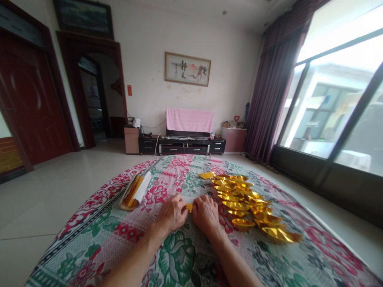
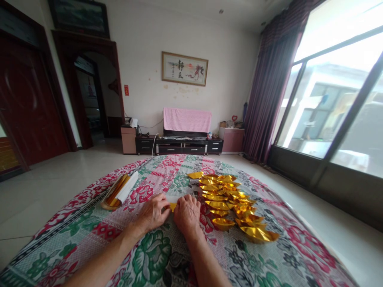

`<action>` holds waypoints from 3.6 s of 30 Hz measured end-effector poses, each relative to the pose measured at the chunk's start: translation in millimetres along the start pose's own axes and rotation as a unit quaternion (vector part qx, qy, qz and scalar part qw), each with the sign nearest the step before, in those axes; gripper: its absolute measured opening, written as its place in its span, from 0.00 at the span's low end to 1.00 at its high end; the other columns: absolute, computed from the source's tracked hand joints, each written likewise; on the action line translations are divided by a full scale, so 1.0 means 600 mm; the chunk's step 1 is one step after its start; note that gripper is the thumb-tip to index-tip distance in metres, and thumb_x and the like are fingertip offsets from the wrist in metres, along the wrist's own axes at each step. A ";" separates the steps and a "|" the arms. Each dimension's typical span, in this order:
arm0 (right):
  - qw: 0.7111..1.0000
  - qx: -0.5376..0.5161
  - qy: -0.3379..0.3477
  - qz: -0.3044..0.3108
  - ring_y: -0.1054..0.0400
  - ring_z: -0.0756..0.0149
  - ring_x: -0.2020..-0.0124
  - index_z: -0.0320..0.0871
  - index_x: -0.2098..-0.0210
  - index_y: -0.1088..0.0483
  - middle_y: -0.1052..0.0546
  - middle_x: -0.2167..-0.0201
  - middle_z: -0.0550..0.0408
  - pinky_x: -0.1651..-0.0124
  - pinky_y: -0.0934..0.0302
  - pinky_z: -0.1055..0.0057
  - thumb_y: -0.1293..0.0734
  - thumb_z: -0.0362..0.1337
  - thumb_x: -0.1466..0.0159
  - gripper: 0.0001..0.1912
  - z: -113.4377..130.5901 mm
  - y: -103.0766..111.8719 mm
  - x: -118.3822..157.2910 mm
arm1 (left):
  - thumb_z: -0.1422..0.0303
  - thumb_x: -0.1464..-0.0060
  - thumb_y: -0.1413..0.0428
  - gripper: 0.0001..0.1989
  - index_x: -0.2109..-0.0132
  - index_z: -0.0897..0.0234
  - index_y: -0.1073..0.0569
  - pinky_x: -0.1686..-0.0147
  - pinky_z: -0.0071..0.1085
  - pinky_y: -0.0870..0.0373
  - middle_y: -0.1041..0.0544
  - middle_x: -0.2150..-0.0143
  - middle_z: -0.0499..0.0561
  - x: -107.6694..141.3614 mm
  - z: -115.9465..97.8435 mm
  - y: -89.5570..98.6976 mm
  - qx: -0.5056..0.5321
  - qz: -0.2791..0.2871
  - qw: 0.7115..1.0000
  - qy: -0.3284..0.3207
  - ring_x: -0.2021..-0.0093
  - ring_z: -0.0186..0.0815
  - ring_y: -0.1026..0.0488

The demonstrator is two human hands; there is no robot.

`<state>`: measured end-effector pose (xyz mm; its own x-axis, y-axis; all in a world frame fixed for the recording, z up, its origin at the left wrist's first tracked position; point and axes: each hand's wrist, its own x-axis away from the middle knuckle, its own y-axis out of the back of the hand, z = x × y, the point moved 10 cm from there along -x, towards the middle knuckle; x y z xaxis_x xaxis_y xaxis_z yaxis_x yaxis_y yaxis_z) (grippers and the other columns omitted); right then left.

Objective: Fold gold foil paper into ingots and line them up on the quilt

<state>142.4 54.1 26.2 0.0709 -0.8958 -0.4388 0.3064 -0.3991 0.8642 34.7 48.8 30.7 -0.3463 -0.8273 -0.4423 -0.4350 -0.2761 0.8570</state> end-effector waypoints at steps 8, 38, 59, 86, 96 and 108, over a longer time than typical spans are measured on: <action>1.000 -0.027 -0.014 0.004 0.38 0.62 0.59 0.42 0.68 0.30 0.30 0.62 0.50 0.59 0.52 0.67 0.41 0.32 0.42 0.08 -0.007 -0.003 -0.002 | 0.69 0.46 0.51 0.08 0.64 0.61 0.27 0.59 0.30 0.36 0.29 0.64 0.51 -0.002 -0.004 -0.007 0.013 0.012 0.999 -0.028 0.60 0.36 0.33; 0.982 -0.171 -0.077 0.032 0.32 0.69 0.68 0.43 0.64 0.26 0.27 0.64 0.53 0.61 0.41 0.75 0.38 0.31 0.50 0.15 -0.053 -0.003 -0.025 | 0.71 0.48 0.49 0.06 0.68 0.62 0.27 0.55 0.31 0.37 0.28 0.63 0.50 -0.011 -0.002 -0.014 0.032 -0.011 0.998 -0.059 0.60 0.35 0.33; 0.955 -0.222 0.172 0.100 0.34 0.70 0.66 0.42 0.72 0.28 0.26 0.71 0.56 0.61 0.43 0.77 0.41 0.24 0.54 0.15 0.041 0.023 0.021 | 0.68 0.51 0.46 0.06 0.65 0.61 0.27 0.55 0.31 0.37 0.27 0.63 0.50 -0.010 0.009 -0.022 0.065 0.033 0.996 -0.053 0.59 0.35 0.32; 0.954 -0.202 0.210 0.074 0.34 0.70 0.61 0.42 0.69 0.28 0.26 0.65 0.54 0.56 0.43 0.75 0.42 0.28 0.39 0.11 0.041 0.026 0.043 | 0.75 0.53 0.51 0.11 0.66 0.59 0.27 0.48 0.32 0.41 0.31 0.60 0.48 -0.005 0.004 -0.025 0.089 0.109 0.988 -0.069 0.54 0.34 0.35; 0.964 -0.180 0.190 0.050 0.35 0.71 0.63 0.41 0.68 0.32 0.29 0.66 0.54 0.58 0.43 0.77 0.44 0.31 0.36 0.10 0.033 0.020 0.048 | 0.77 0.56 0.52 0.14 0.64 0.58 0.27 0.47 0.33 0.41 0.30 0.59 0.48 -0.002 0.000 -0.018 0.092 0.115 0.986 -0.073 0.53 0.35 0.35; 0.958 -0.234 0.166 0.013 0.34 0.71 0.62 0.41 0.68 0.31 0.28 0.66 0.53 0.57 0.42 0.76 0.43 0.27 0.40 0.11 0.022 0.035 0.044 | 0.71 0.48 0.50 0.08 0.63 0.60 0.27 0.50 0.34 0.39 0.31 0.59 0.50 -0.003 -0.003 -0.034 0.041 0.093 0.992 -0.074 0.54 0.36 0.35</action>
<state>138.0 19.7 36.3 0.3589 -0.7619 -0.5392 0.6868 -0.1757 0.7053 45.8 55.3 14.7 -0.5425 -0.7778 -0.3175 -0.4167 -0.0790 0.9056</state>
